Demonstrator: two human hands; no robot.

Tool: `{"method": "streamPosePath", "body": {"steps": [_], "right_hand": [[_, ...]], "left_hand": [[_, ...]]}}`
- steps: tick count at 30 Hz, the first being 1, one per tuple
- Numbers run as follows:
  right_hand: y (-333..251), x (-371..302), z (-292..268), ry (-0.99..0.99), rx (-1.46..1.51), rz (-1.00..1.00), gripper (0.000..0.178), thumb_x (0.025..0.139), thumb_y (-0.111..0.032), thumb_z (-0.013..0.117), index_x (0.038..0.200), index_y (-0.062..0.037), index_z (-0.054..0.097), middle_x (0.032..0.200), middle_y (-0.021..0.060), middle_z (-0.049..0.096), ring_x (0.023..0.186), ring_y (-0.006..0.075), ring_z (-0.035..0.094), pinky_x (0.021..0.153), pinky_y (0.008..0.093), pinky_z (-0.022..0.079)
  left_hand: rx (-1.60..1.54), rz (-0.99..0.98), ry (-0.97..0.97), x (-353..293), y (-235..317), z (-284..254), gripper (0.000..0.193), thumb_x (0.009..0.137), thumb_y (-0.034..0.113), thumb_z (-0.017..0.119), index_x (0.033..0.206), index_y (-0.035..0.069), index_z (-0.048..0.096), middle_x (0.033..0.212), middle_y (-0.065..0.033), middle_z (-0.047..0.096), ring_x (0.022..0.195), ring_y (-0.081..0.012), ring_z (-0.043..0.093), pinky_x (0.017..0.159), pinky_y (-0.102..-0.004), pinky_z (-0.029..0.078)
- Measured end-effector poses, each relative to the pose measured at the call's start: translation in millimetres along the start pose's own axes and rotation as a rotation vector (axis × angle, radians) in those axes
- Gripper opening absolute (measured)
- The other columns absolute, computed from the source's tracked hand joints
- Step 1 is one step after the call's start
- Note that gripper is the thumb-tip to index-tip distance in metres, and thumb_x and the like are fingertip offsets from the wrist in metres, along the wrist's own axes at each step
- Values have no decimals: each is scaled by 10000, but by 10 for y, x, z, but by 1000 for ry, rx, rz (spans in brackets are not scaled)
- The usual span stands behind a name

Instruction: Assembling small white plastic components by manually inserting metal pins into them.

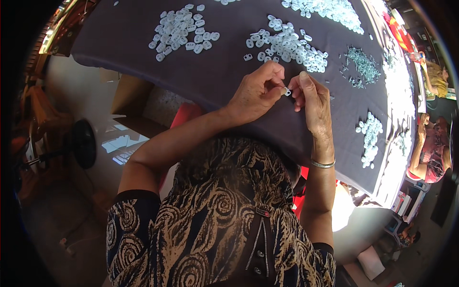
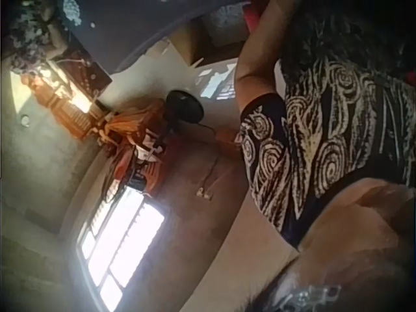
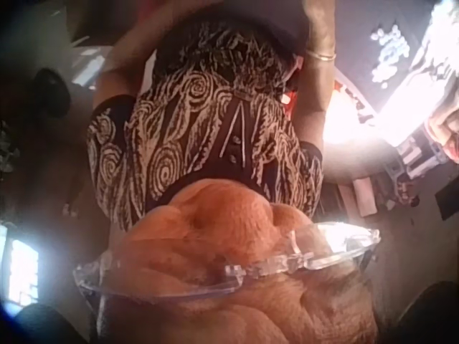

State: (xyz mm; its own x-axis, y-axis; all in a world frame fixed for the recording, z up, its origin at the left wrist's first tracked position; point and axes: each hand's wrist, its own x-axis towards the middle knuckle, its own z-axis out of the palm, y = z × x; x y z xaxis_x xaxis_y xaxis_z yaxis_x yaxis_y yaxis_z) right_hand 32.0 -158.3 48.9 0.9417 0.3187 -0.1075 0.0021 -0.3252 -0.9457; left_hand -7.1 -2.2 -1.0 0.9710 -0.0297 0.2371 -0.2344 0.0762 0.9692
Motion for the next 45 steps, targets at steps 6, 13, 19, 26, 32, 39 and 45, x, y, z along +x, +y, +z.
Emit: {"method": "streamPosePath", "body": {"steps": [6,13,19,26,32,39,45], "right_hand": [[83,4,-58,21,78,15,456,957,-409,484,819,0,630,660,6,516,533,66,458,472,214,401],[140,192,-106,80,-22,-135,120,906,-126,602,867,-19,639,668,-35,520,548,28,446,473,187,382],[-58,322,-7,60,-230,-309,50,863,-63,620,873,-22,647,706,-22,572,580,35,478,516,213,410],[54,472,40,113,-403,-465,118,785,-10,651,899,-24,621,835,135,618,719,289,641,629,349,508],[88,579,77,172,-599,-615,203,790,-27,632,987,-66,605,910,139,589,791,345,620,657,412,504],[281,630,4,207,-668,-726,122,832,-57,608,950,-32,622,876,153,638,824,344,632,689,391,499],[129,449,-175,152,-502,-400,135,829,-54,627,961,-27,627,712,96,607,610,156,577,589,276,468]], "left_hand": [[-59,-15,21,14,22,-47,222,865,-31,592,1023,60,465,846,-5,548,699,-45,532,587,-194,477],[-77,78,287,272,142,-461,204,859,-75,569,984,58,476,814,-21,552,638,-72,524,555,-207,435],[8,165,346,288,115,-532,166,868,-78,519,953,59,480,758,-18,510,617,-72,522,524,-219,445],[-122,92,353,121,-31,-343,184,864,-53,562,957,68,458,781,-11,526,622,-65,518,530,-225,447],[-43,114,338,65,22,-249,194,857,-48,579,948,72,456,775,-7,522,620,-63,515,525,-221,438],[-86,123,353,188,52,-393,144,892,17,582,932,106,476,734,33,487,592,-32,480,495,-196,402],[-72,75,317,238,75,-395,154,870,-54,561,951,58,494,763,-14,534,632,-69,509,543,-208,425]]}}
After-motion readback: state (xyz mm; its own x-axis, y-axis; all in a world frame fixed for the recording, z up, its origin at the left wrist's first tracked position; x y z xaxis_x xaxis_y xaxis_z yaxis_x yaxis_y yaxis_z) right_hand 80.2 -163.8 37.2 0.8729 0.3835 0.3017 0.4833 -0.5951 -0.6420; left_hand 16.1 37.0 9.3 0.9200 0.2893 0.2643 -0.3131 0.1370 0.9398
